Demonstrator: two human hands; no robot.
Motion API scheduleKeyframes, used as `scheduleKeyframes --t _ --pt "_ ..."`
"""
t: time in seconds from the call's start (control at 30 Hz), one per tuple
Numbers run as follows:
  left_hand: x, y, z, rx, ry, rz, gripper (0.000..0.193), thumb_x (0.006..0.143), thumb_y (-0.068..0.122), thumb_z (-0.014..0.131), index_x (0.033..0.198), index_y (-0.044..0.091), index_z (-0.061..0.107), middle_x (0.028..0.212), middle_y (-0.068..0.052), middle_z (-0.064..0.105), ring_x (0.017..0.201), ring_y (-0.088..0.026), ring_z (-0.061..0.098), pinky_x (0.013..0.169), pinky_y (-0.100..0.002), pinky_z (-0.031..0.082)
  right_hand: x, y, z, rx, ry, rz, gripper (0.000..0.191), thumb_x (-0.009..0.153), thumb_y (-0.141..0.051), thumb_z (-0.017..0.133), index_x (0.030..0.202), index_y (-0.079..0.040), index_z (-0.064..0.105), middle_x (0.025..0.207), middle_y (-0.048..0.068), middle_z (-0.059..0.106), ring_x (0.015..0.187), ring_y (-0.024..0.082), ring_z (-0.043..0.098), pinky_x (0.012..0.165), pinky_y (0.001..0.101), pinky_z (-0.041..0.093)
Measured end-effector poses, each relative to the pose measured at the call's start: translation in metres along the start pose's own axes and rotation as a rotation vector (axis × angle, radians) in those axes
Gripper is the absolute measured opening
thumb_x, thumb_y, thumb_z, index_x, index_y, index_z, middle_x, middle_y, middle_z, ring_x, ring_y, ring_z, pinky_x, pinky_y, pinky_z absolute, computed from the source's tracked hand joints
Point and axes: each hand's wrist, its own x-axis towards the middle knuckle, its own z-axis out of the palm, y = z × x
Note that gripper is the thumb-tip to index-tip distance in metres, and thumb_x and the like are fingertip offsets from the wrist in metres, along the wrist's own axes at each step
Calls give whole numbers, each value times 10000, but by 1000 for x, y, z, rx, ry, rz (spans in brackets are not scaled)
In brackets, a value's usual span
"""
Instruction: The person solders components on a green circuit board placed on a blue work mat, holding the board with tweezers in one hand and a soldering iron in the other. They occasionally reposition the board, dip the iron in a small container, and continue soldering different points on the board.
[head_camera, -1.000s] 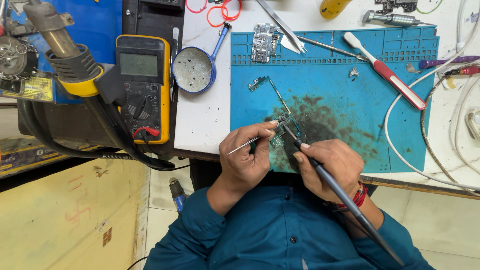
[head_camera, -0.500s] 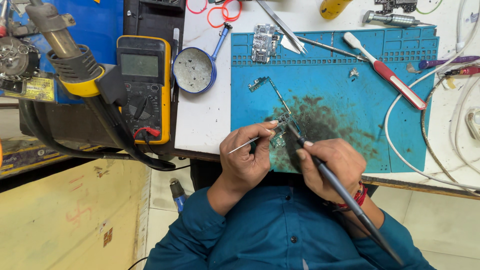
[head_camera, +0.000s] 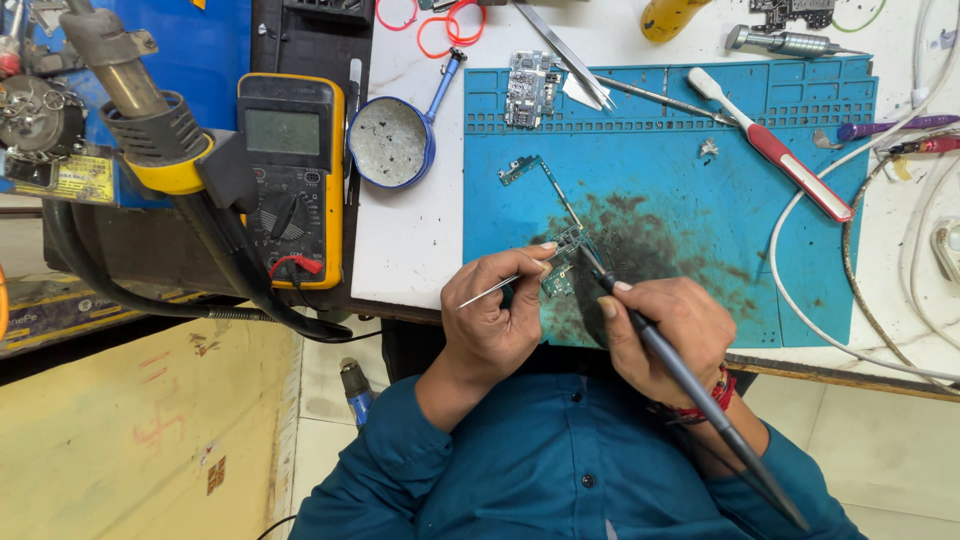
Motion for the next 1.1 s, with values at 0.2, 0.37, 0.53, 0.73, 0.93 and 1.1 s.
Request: scheduleKeyframes --t 0.2,0.37,0.53,0.73,0.93,1.1 --pt "-2 -2 1 4 -3 6 125 978 0 711 1023 42 602 1072 -129 774 945 -257 787 819 -320 629 -6 1 0 -30 40 65 179 919 -23 796 1027 -26 654 873 137 715 750 285 694 684 351 516" --pt "-6 -8 2 -178 15 -69 118 1029 15 680 1094 7 581 1129 -163 751 991 -215 762 850 -300 622 -8 4 -2 35 35 119 187 972 -28 757 1133 -17 662 935 114 746 761 243 721 674 300 535" --pt "-10 -6 -14 -326 76 -166 144 1055 26 658 1149 -4 554 1160 -158 744 817 -101 654 736 -259 554 2 0 3 -5 62 126 238 1009 -56 757 1225 -33 660 980 107 753 833 239 739 757 316 570" --pt "-16 7 -51 227 32 -81 131 962 29 728 1052 12 635 1048 -121 773 753 -141 741 641 -256 573 23 -15 4 -196 -77 116 669 772 -367 893 1246 1 597 1001 149 670 916 335 656 805 428 534" --pt "-18 9 -55 198 -6 -64 149 953 44 746 1069 11 659 1079 -132 755 829 -202 756 725 -280 589 40 -20 9 -283 -210 77 665 755 -396 886 1231 -16 619 1002 159 645 943 363 605 837 458 475" --pt "-22 5 -53 65 45 -117 151 966 50 746 1092 18 669 1096 -110 763 821 -154 728 723 -253 586 39 -13 -1 -188 -251 -53 565 777 -253 824 1258 -45 614 1094 146 668 1049 352 619 916 464 467"
